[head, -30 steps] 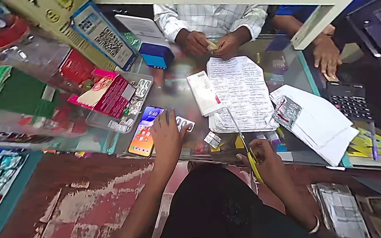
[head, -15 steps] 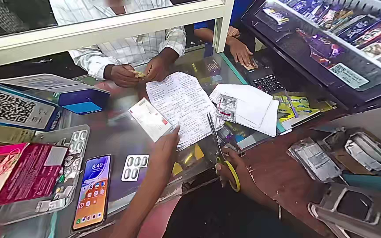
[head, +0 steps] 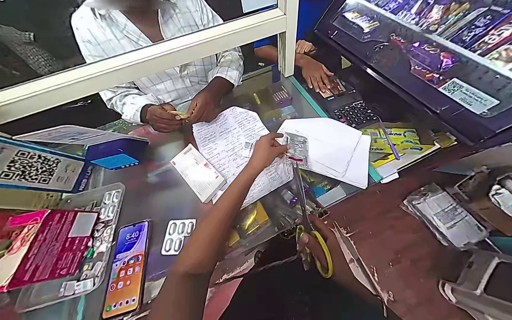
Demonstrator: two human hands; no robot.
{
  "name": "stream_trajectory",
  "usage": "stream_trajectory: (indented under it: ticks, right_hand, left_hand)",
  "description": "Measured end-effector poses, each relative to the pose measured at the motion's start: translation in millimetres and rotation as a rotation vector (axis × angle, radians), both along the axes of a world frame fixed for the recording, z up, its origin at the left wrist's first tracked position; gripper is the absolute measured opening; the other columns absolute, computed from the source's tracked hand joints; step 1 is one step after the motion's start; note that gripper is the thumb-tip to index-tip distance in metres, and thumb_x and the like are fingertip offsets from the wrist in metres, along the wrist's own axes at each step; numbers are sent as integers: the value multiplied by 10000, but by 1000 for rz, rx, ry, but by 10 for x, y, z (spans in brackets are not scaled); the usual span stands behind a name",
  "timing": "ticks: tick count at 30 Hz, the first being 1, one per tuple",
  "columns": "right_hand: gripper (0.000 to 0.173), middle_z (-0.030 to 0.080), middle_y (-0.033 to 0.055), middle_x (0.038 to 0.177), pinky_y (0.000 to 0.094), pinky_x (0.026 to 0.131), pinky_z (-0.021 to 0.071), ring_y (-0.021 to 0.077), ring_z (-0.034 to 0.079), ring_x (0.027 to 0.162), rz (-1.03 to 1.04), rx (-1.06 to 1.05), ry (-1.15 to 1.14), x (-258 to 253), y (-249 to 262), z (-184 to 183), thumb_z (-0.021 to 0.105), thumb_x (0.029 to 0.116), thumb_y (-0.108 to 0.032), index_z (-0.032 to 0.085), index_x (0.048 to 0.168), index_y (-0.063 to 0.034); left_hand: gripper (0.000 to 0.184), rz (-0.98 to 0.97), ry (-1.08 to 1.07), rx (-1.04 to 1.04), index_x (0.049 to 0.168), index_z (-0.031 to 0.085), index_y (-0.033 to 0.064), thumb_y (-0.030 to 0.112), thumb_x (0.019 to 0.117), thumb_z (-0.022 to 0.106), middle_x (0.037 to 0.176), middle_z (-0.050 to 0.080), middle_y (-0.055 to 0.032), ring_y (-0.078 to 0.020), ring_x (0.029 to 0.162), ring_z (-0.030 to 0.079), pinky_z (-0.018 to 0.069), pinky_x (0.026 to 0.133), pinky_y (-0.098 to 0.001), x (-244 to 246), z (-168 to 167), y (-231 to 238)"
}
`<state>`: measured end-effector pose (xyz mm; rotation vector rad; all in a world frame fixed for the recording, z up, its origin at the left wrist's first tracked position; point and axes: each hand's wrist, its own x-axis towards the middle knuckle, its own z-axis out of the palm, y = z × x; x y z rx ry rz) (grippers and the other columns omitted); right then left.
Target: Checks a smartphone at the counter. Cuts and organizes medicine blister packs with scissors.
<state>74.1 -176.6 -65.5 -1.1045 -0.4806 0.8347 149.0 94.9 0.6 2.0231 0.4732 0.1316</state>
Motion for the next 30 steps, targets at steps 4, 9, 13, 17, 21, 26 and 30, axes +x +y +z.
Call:
stream_trajectory:
  ticks: [4,9,13,17,21,26,30]
  right_hand:
    - [379,674,-28,732,225,478,556,63,633,534,31,-6,39,31,15,34,660,991,-331,576,1238,-56]
    - [517,679,-33,856,206,602,556,49,643,677,33,102,-103,95,206,63,617,985,-488,532,1294,-82]
    - [601,661,-25,875,226,613,562,65,643,701,240,-1,-143,96,351,156,608,962,-567,524,1282,-66]
    - [677,670,-40,869,229,601,570,55,651,693,464,-117,-171,-20,482,182,673,899,-612,537,1283,-71]
    - [670,644,-51,854,211,577,551,31,623,665,494,-145,-206,-125,689,259,674,901,-602,534,1264,-56]
    - [667,637,-58,841,187,547,522,15,599,641,483,-123,-214,-212,799,326,681,889,-610,540,1244,-64]
    - [669,625,-61,828,183,545,523,18,598,638,481,-123,-211,-228,830,334,674,896,-611,524,1250,-63]
  left_hand:
    - [223,62,-213,-68,1144,621,-25,106,976,688,893,696,-62,-87,689,678,602,678,-283,-527,187,77]
    - [290,353,-478,-401,1134,513,-20,-71,910,689,978,736,-81,-187,798,762,663,799,-358,-1229,310,-252]
    - [328,586,-659,-676,1297,454,-56,-75,987,561,1021,726,-132,-228,902,757,635,891,-396,-1551,143,-424]
    - [204,766,-772,-707,1229,514,-52,-25,1026,503,1046,704,-115,-185,1006,704,558,990,-378,-1722,-39,-436]
    - [187,851,-830,-804,1207,538,-38,-28,1024,504,1076,695,-104,-176,1037,689,545,1003,-370,-1797,-34,-619]
    - [210,875,-895,-805,1225,542,-27,-29,1016,515,1085,694,-82,-151,1044,679,532,1018,-353,-1875,-65,-676]
    - [181,871,-877,-881,1183,548,-37,-52,1004,525,998,723,-95,-170,938,722,579,947,-346,-1912,-106,-762]
